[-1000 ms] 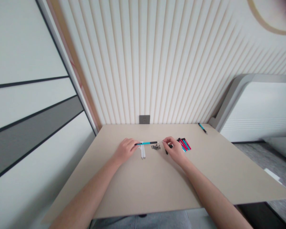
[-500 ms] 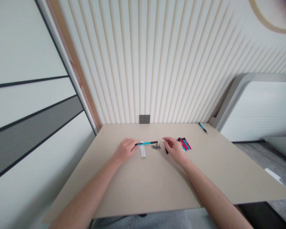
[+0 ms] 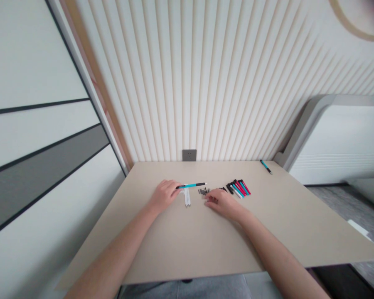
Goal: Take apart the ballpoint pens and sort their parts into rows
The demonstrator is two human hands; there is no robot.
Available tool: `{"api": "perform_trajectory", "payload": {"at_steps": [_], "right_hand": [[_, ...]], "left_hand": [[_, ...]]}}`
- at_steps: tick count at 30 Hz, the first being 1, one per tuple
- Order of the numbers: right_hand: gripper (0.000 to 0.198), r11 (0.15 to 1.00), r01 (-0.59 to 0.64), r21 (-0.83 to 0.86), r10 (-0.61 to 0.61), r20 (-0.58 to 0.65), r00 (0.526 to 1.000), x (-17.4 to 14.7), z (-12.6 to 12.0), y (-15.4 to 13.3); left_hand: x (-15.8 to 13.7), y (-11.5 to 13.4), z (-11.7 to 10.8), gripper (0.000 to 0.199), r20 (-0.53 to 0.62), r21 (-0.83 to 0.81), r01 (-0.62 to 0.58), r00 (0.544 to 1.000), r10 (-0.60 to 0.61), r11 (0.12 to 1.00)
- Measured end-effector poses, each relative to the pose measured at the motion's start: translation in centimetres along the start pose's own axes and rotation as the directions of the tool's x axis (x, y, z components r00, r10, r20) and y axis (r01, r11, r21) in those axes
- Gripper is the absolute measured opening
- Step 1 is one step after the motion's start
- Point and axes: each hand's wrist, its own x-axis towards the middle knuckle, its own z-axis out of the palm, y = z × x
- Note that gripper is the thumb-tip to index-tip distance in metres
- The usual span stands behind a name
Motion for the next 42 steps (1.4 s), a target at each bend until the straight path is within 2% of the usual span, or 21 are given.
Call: {"api": "perform_trajectory", "payload": {"at_steps": [8,12,15,17,19,22,26,32,36,39,42], "right_hand": [[0.021,1.000,0.024,0.013,-0.024,-0.027,0.999,0.0,-0.4,0.3],[0.017,0.999,0.048,0.007,-0.047,-0.067,0.997,0.1,-0.9,0.1],[0.017,0.995,0.098,0.018,-0.093,-0.181,0.979,0.1,-1.3,-0.1],[0.016,0.993,0.120,0.019,-0.109,-0.295,0.949,0.1,-1.4,-0.2],[0.020,0.991,0.132,-0.006,-0.126,-0.354,0.927,0.1,-1.3,-0.2],[0.028,0.986,0.155,-0.064,-0.167,-0.295,0.941,0.0,-1.0,-0.1],[0.023,0.976,0.170,-0.135,-0.196,-0.211,0.958,0.1,-0.4,-0.2],[0.030,0.966,0.101,-0.237,-0.155,-0.219,0.963,0.4,0.5,-0.1],[0.036,0.974,0.061,-0.218,-0.109,-0.218,0.970,0.4,0.4,-0.2],[0.024,0.980,0.107,-0.166,-0.146,-0.245,0.958,0.3,0.0,-0.3],[0.023,0.974,0.159,-0.160,-0.195,-0.239,0.951,0.2,-0.3,-0.4]], "left_hand": [[0.0,-0.1,0.0,0.013,0.019,0.001,0.007,1.000,-0.007,1.000],[0.0,-0.1,0.0,0.013,0.022,0.008,0.012,1.000,-0.012,1.000],[0.0,-0.1,0.0,0.014,0.024,0.005,0.017,1.000,-0.017,1.000],[0.0,-0.1,0.0,0.014,0.021,0.001,0.001,1.000,-0.001,1.000],[0.0,0.1,0.0,0.015,0.023,-0.014,-0.030,0.999,0.030,0.999],[0.1,0.5,0.0,0.016,0.030,-0.047,-0.075,0.997,0.077,0.996],[0.2,1.0,0.1,0.015,0.028,-0.064,-0.110,0.993,0.112,0.992],[0.3,1.1,0.1,0.013,0.019,-0.043,-0.143,0.989,0.144,0.989],[0.3,1.2,0.1,0.015,0.044,-0.029,-0.154,0.987,0.155,0.988],[0.3,1.2,0.1,0.015,0.034,-0.022,-0.136,0.990,0.137,0.990],[0.3,1.2,0.0,0.015,0.014,-0.020,-0.133,0.991,0.133,0.991]]}}
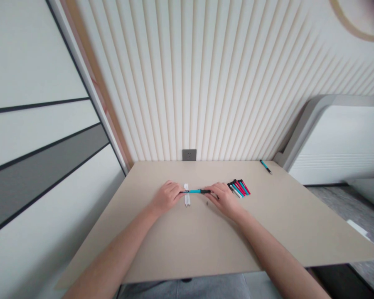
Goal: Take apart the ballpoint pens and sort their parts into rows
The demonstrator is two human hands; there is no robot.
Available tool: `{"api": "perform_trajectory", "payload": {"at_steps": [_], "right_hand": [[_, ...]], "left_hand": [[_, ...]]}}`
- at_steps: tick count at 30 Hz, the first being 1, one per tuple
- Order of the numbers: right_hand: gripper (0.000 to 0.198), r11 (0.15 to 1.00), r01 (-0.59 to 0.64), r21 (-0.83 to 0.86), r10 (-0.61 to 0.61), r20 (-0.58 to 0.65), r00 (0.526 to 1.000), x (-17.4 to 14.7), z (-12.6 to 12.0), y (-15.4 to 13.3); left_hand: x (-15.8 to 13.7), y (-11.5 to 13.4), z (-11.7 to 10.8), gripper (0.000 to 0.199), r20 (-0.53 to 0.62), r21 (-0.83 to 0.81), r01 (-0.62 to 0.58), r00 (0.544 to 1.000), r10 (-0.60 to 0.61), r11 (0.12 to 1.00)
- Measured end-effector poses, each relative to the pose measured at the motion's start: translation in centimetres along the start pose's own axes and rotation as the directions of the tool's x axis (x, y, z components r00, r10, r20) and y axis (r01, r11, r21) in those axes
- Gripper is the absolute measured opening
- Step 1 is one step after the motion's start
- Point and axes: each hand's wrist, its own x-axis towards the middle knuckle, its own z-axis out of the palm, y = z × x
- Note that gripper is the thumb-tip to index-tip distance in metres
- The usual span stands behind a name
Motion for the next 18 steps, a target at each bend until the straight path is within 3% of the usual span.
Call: {"api": "perform_trajectory", "payload": {"at_steps": [6,10,13,18], "right_hand": [[0.030,0.994,-0.036,-0.101,0.040,0.038,0.998,-0.21,0.57,-0.12],[0.039,0.996,-0.063,-0.062,0.070,0.120,0.990,-0.15,0.73,-0.22],[0.028,0.997,-0.074,0.008,0.073,0.072,0.995,-0.04,0.43,-0.09],[0.024,1.000,0.016,0.021,-0.016,0.007,1.000,-0.14,0.36,0.24]], "left_hand": [[0.10,0.12,-0.24,0.014,0.008,0.010,-0.034,0.999,0.034,0.999],[0.03,-0.11,-0.29,0.014,0.045,0.037,-0.060,0.997,0.059,0.997],[-0.03,-0.25,-0.25,0.016,0.054,0.030,-0.041,0.998,0.039,0.999],[0.06,0.03,-0.29,0.018,0.029,0.010,-0.034,0.999,0.034,0.999]]}}
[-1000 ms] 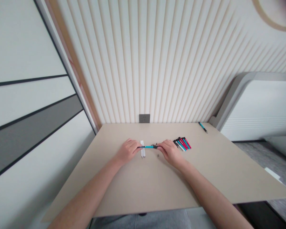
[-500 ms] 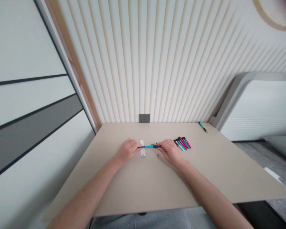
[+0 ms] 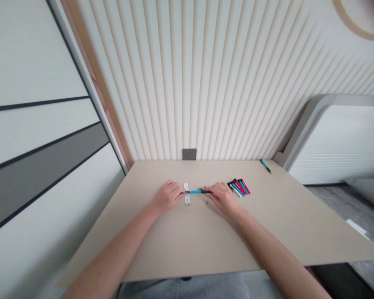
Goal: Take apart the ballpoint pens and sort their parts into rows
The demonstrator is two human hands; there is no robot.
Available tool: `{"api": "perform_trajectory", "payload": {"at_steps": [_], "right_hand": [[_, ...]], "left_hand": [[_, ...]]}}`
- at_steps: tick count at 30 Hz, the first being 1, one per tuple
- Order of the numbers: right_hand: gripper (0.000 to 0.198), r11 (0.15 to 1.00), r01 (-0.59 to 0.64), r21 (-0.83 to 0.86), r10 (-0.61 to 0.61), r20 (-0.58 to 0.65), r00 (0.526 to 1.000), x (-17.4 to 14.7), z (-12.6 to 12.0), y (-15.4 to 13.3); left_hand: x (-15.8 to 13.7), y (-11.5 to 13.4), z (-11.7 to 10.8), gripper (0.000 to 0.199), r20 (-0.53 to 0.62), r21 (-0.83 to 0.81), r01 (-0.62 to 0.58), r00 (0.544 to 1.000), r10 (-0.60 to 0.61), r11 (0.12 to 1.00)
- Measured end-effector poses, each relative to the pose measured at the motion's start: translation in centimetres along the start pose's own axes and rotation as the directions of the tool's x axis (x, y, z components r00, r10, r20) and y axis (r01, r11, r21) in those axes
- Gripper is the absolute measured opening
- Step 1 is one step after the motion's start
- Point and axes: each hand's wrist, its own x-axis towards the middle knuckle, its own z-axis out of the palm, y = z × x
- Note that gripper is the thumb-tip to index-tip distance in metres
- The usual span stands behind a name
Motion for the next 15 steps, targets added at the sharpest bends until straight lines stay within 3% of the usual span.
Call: {"api": "perform_trajectory", "payload": {"at_steps": [9,15], "right_hand": [[0.024,0.987,0.056,-0.151,-0.045,0.077,0.996,-0.43,0.50,-0.04],[0.032,0.994,0.008,-0.109,0.003,0.105,0.994,-0.23,0.37,-0.55]], "left_hand": [[0.41,0.79,-0.62,0.017,0.017,0.067,-0.084,0.996,0.083,0.994],[0.48,0.63,-0.88,0.014,-0.011,0.092,-0.101,0.995,0.103,0.991]]}}
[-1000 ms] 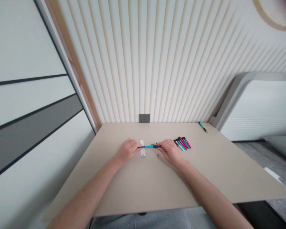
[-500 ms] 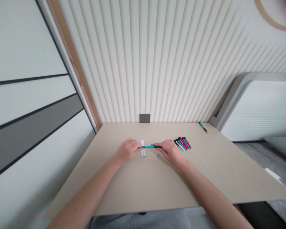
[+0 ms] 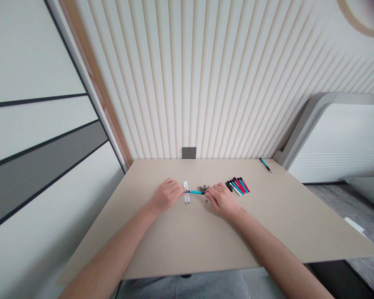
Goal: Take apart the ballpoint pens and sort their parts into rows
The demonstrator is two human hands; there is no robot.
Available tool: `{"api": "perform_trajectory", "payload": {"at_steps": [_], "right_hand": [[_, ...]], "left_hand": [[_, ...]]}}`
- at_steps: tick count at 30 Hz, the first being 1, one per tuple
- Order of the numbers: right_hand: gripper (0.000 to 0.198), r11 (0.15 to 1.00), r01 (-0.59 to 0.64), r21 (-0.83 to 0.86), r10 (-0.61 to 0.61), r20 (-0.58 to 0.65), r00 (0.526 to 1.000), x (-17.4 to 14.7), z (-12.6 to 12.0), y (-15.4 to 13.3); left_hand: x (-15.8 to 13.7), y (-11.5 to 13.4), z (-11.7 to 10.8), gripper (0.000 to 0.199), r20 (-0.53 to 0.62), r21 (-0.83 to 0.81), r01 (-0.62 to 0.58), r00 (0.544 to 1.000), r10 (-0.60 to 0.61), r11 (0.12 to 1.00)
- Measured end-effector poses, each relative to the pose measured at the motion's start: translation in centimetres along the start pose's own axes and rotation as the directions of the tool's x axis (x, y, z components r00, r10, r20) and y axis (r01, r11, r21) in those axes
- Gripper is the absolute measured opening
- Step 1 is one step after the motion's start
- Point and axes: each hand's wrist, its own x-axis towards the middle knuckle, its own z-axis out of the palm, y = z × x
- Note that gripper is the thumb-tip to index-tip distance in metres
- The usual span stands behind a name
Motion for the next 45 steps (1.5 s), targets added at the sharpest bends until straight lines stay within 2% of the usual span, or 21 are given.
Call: {"api": "perform_trajectory", "payload": {"at_steps": [5,7,12,20,23,27,32,35,45], "right_hand": [[0.033,0.982,-0.119,0.148,0.141,-0.152,0.978,0.3,-0.3,0.3],[0.031,0.977,-0.159,0.143,0.181,-0.154,0.971,0.2,-0.7,0.6],[0.029,0.989,-0.126,0.072,0.122,0.049,0.991,-0.2,-1.5,0.8],[0.020,0.993,-0.081,0.083,0.063,0.203,0.977,0.0,-1.0,0.1],[0.018,0.980,-0.119,0.160,0.092,0.167,0.982,0.0,-0.8,0.6],[0.018,0.929,-0.207,0.308,0.214,0.013,0.977,0.1,-0.6,1.3],[0.024,0.812,-0.344,0.471,0.449,-0.128,0.885,0.3,-0.5,1.6],[0.025,0.767,-0.367,0.527,0.503,-0.137,0.854,0.4,-0.3,1.5],[0.033,0.719,-0.365,0.591,0.504,-0.083,0.860,0.6,0.0,0.9]], "left_hand": [[-0.8,-1.2,0.6,0.009,-0.054,-0.026,0.082,0.995,-0.083,0.996],[-1.2,-1.7,0.8,0.010,-0.100,-0.049,0.152,0.983,-0.156,0.987],[-1.7,-2.4,1.1,0.012,-0.140,-0.067,0.266,0.952,-0.273,0.962],[-1.7,-2.3,1.4,0.014,-0.084,-0.075,0.253,0.962,-0.259,0.965],[-1.8,-2.3,1.5,0.013,-0.062,-0.087,0.246,0.966,-0.252,0.965],[-1.9,-2.3,1.6,0.014,-0.051,-0.087,0.238,0.969,-0.243,0.967],[-1.8,-2.4,1.7,0.013,-0.051,-0.103,0.223,0.972,-0.229,0.969],[-1.7,-2.2,1.7,0.013,-0.045,-0.116,0.204,0.977,-0.211,0.972],[-1.5,-1.6,1.7,0.016,-0.036,-0.098,0.152,0.987,-0.156,0.984]]}}
